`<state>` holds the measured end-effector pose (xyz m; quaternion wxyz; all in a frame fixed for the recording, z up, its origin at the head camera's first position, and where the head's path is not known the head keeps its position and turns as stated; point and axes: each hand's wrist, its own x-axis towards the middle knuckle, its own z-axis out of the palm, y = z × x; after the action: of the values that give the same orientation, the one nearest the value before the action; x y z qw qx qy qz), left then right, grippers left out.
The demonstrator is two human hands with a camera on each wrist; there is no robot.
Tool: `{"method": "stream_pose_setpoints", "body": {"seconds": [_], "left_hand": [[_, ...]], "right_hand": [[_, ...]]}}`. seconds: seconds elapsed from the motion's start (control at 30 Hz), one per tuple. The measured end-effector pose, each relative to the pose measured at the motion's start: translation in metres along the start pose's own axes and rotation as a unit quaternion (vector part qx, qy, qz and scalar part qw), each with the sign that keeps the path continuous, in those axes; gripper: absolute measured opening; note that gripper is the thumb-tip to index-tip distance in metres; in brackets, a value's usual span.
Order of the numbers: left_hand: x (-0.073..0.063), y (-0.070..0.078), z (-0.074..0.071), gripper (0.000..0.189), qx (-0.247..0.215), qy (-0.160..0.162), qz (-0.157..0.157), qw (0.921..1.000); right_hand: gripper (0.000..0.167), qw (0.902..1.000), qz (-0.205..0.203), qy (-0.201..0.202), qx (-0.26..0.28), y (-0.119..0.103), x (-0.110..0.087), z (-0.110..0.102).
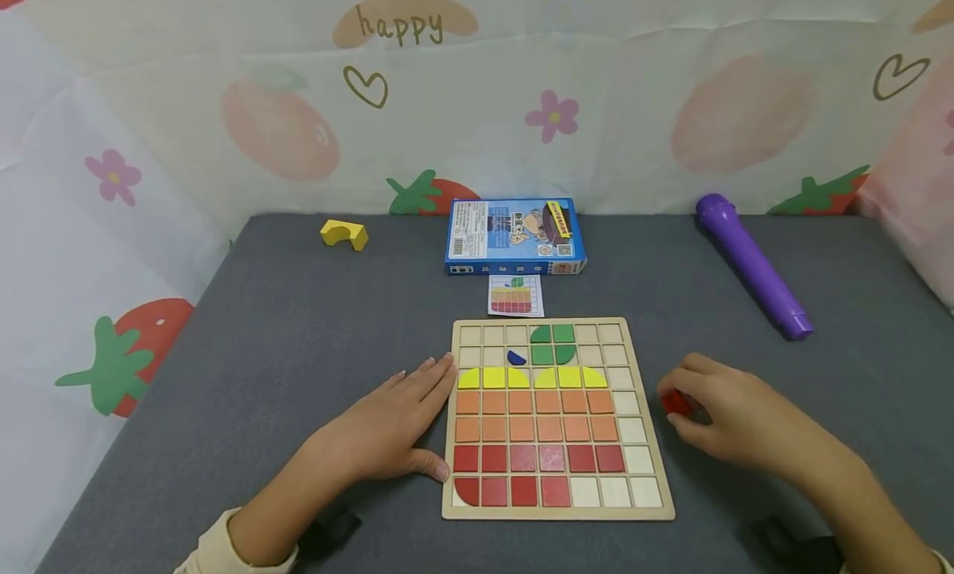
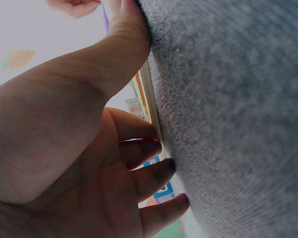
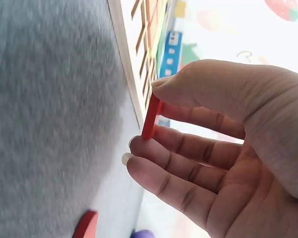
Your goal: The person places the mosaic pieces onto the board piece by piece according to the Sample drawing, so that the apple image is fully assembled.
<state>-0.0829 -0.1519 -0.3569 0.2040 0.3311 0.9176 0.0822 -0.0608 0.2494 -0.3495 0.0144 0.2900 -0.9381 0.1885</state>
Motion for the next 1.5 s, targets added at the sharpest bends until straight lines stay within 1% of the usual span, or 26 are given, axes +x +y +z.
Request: {"method": "stream_pose_setpoints", "body": {"seconds": [0.1, 0.27, 0.43, 0.53, 0.63, 0.67, 0.77, 0.87, 0.97, 1.0, 1.17, 1.33, 1.37, 1.43, 1.5], "left_hand": [[-0.001, 0.001, -0.001, 0.113, -0.002, 0.001, 0.000, 1.0000], [-0.001, 0.001, -0.001, 0.113, -0.001, 0.002, 0.000, 1.0000], [-0.002, 0.001, -0.002, 0.112, -0.004, 0.006, 0.008, 0.9999], [-0.002, 0.001, -0.001, 0.112, -0.005, 0.005, 0.007, 1.0000], [-0.001, 0.000, -0.001, 0.112, -0.004, 0.004, 0.005, 1.0000], [-0.001, 0.000, -0.001, 0.113, -0.003, 0.003, 0.003, 1.0000], [-0.001, 0.000, 0.000, 0.113, -0.002, 0.003, 0.004, 1.0000], [0.000, 0.000, 0.000, 0.113, -0.002, 0.004, 0.006, 1.0000], [0.000, 0.000, 0.000, 0.113, -0.005, 0.004, 0.006, 1.0000], [0.000, 0.000, 0.000, 0.113, -0.005, 0.004, 0.006, 1.0000], [-0.001, 0.001, -0.001, 0.112, -0.007, 0.005, 0.003, 1.0000], [-0.002, 0.000, -0.001, 0.112, -0.008, 0.007, 0.009, 0.9999], [-0.001, -0.001, -0.001, 0.112, -0.008, 0.008, 0.010, 0.9999], [-0.001, -0.001, 0.000, 0.113, -0.006, 0.006, 0.009, 0.9999], [-0.001, -0.001, 0.000, 0.113, -0.004, 0.005, 0.005, 1.0000]], "right_hand": [[0.025, 0.9999, -0.013, -0.001, 0.009, -0.006, 0.001, 0.004], [0.024, 0.9992, -0.035, -0.013, 0.017, -0.018, 0.004, 0.010], [0.023, 0.9966, -0.081, -0.006, 0.017, -0.036, 0.006, 0.019], [0.025, 0.9941, -0.107, -0.004, 0.019, -0.050, 0.006, 0.026], [0.026, 0.9895, -0.143, 0.008, 0.023, -0.064, 0.007, 0.035], [0.027, 0.9871, -0.158, 0.018, 0.020, -0.069, 0.007, 0.039], [0.024, 0.9824, -0.183, 0.037, 0.008, -0.081, 0.008, 0.049], [0.020, 0.9858, -0.167, 0.013, 0.002, -0.087, 0.008, 0.054], [0.017, 0.9894, -0.143, -0.020, 0.013, -0.089, 0.008, 0.054], [0.018, 0.9899, -0.138, -0.025, 0.023, -0.089, 0.008, 0.054], [0.029, 0.9870, -0.151, 0.006, 0.056, -0.086, 0.006, 0.055], [0.030, 0.9832, -0.173, 0.017, 0.056, -0.077, 0.005, 0.050], [0.030, 0.9840, -0.169, 0.023, 0.051, -0.074, 0.003, 0.047], [0.030, 0.9883, -0.143, 0.035, 0.040, -0.065, -0.001, 0.040], [0.030, 0.9933, -0.098, 0.061, -0.003, -0.053, -0.007, 0.032]]}}
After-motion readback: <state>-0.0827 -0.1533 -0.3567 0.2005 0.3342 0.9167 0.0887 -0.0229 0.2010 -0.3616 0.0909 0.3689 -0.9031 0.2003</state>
